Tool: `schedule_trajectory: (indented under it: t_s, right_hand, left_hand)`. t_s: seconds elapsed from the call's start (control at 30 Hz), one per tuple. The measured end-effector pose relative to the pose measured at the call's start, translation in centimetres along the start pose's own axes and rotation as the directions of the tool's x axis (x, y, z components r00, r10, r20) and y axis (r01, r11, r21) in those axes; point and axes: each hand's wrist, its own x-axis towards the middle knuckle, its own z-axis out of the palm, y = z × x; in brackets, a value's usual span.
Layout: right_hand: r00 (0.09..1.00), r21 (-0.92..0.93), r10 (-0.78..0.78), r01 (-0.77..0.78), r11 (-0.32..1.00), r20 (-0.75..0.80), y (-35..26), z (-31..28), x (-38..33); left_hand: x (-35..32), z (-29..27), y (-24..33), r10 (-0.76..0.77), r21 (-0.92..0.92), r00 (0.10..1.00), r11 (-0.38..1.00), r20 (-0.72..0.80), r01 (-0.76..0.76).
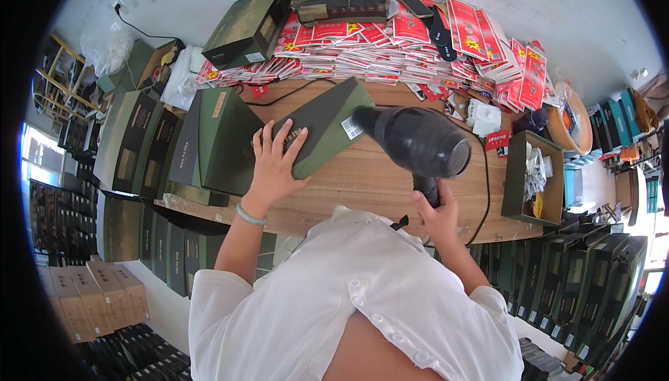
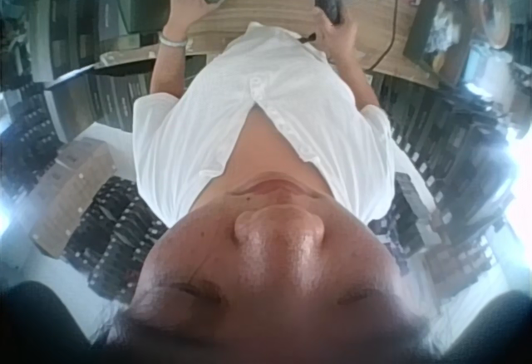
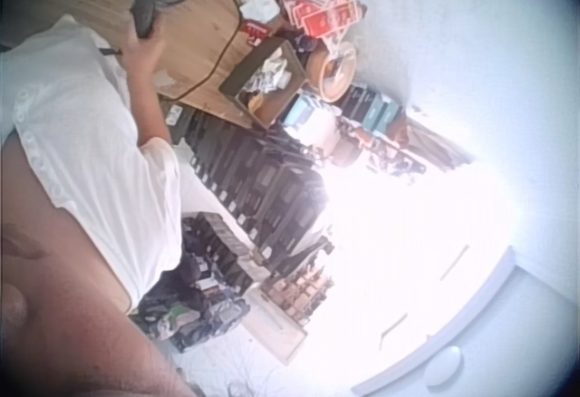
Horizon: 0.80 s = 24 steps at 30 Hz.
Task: The person packs a pair of black shoes into a green shoebox, places tissue paper and a red card inside, closes the box, and uses a hairdryer to heat a label on the box. The person then stacks the finished box with others.
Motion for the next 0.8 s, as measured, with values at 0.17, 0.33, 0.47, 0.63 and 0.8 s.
schedule_trajectory:
  t_s: [0.17, 0.33, 0.47, 0.63, 0.8]
  right_hand:
    - [0.999, -0.008, -0.035, 0.035, 0.999, 0.009, -0.3, 0.2, 0.0]
    - [0.997, -0.011, -0.077, 0.077, 0.997, -0.014, 0.6, 0.3, 0.0]
    - [0.997, 0.074, 0.066, -0.069, 0.995, 0.031, 0.5, 0.0, 0.1]
    - [0.991, 0.047, -0.133, 0.134, 0.99, -0.032, 1.7, 0.1, 0.2]
    - [0.938, -0.106, -0.346, 0.342, 0.934, -0.013, 1.4, 0.1, 0.2]
  left_hand:
    - [-0.1, -0.1, 0.1, -0.002, -0.005, 1.0, 1.0, 0.003, 0.003]
    - [-0.1, -0.1, 0.1, 0.001, -0.009, 1.0, 1.0, -0.004, -0.001]
    - [-0.1, -0.3, 0.2, 0.007, -0.003, 1.0, 1.0, -0.001, -0.007]
    - [-0.1, -0.1, 0.2, 0.016, -0.003, 1.0, 1.0, -0.013, -0.016]
    - [0.1, -0.2, 0.0, 0.007, -0.003, 1.0, 1.0, -0.018, -0.007]
